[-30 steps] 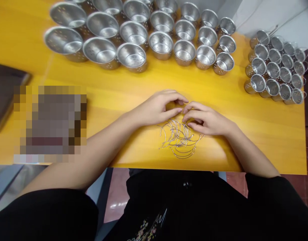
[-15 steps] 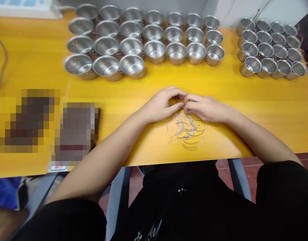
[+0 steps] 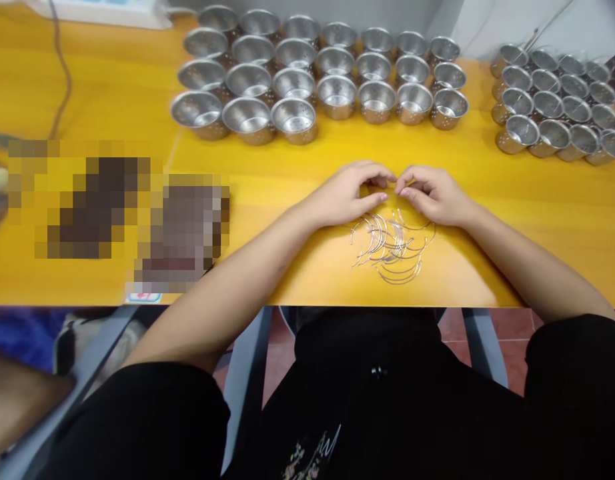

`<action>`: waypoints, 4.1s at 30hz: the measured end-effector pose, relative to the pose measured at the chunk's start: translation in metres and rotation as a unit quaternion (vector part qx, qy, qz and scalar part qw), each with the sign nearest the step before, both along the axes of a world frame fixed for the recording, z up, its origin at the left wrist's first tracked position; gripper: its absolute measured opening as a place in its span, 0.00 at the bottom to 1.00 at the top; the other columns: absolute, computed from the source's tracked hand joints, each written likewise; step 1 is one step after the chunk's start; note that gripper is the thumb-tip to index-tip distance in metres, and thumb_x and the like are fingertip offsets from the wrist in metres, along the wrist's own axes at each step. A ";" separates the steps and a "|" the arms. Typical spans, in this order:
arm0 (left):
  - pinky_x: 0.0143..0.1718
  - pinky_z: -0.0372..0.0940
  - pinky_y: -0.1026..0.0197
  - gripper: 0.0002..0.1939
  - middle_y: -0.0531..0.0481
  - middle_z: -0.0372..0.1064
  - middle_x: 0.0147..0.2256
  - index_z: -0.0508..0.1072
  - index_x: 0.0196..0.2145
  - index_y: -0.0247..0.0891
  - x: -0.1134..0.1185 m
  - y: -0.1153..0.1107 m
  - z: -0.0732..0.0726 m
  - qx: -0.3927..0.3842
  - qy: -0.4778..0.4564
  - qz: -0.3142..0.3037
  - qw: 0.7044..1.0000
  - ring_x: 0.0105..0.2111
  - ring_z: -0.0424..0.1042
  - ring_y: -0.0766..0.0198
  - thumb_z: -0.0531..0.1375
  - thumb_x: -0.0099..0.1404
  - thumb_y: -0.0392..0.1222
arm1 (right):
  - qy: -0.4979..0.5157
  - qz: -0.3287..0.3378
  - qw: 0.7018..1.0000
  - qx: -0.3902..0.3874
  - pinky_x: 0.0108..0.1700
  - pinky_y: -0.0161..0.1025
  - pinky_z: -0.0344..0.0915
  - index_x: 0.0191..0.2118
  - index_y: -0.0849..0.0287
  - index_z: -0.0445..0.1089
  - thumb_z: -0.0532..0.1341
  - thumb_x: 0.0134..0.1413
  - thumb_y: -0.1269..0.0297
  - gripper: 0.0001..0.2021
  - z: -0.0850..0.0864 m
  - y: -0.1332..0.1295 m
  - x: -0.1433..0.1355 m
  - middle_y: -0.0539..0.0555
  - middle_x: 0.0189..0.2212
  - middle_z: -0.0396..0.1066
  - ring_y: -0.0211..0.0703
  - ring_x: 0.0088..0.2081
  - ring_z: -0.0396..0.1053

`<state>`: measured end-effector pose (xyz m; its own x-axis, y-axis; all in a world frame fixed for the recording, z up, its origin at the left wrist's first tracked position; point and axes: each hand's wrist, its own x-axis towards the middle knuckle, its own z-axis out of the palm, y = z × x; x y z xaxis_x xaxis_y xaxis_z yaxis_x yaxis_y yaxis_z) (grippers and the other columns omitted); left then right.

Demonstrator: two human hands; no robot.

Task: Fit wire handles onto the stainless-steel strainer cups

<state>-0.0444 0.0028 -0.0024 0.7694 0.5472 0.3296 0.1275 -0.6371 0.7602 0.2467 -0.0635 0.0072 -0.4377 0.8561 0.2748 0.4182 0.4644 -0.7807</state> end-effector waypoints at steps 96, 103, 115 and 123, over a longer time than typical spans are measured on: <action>0.49 0.78 0.56 0.15 0.46 0.84 0.46 0.94 0.51 0.39 0.001 0.006 -0.010 0.048 -0.035 0.059 0.996 0.42 0.84 0.56 0.69 0.80 0.24 | 0.021 -0.129 0.990 -0.042 0.36 0.43 0.64 0.44 0.57 0.88 0.74 0.66 0.45 0.18 -0.013 0.003 0.001 0.55 0.32 0.82 0.43 0.29 0.67; 0.50 0.78 0.54 0.12 0.46 0.84 0.44 0.94 0.50 0.39 0.006 0.006 -0.009 0.047 -0.042 0.079 0.995 0.43 0.83 0.54 0.69 0.80 0.28 | 0.026 -0.186 0.982 -0.016 0.36 0.46 0.64 0.45 0.56 0.84 0.73 0.65 0.45 0.18 -0.017 0.009 0.004 0.56 0.34 0.83 0.47 0.29 0.72; 0.48 0.77 0.53 0.06 0.44 0.86 0.44 0.89 0.46 0.39 0.006 0.008 -0.003 -0.011 -0.056 0.175 0.983 0.43 0.83 0.52 0.70 0.82 0.40 | 0.041 -0.185 0.981 -0.032 0.34 0.46 0.68 0.43 0.53 0.80 0.78 0.63 0.40 0.21 -0.013 0.008 0.006 0.55 0.33 0.81 0.48 0.29 0.73; 0.47 0.74 0.52 0.10 0.44 0.87 0.42 0.88 0.44 0.41 0.007 0.010 -0.006 -0.032 -0.097 0.171 0.980 0.42 0.82 0.52 0.70 0.79 0.48 | 0.131 -0.170 0.972 -0.094 0.29 0.42 0.67 0.41 0.53 0.77 0.84 0.58 0.35 0.28 -0.004 0.006 0.005 0.52 0.32 0.80 0.41 0.26 0.71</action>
<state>-0.0374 0.0124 -0.0081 0.4642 0.7865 0.4074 0.1748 -0.5322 0.8284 0.2521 -0.0572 0.0036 -0.0568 0.9849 0.1637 0.2983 0.1732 -0.9386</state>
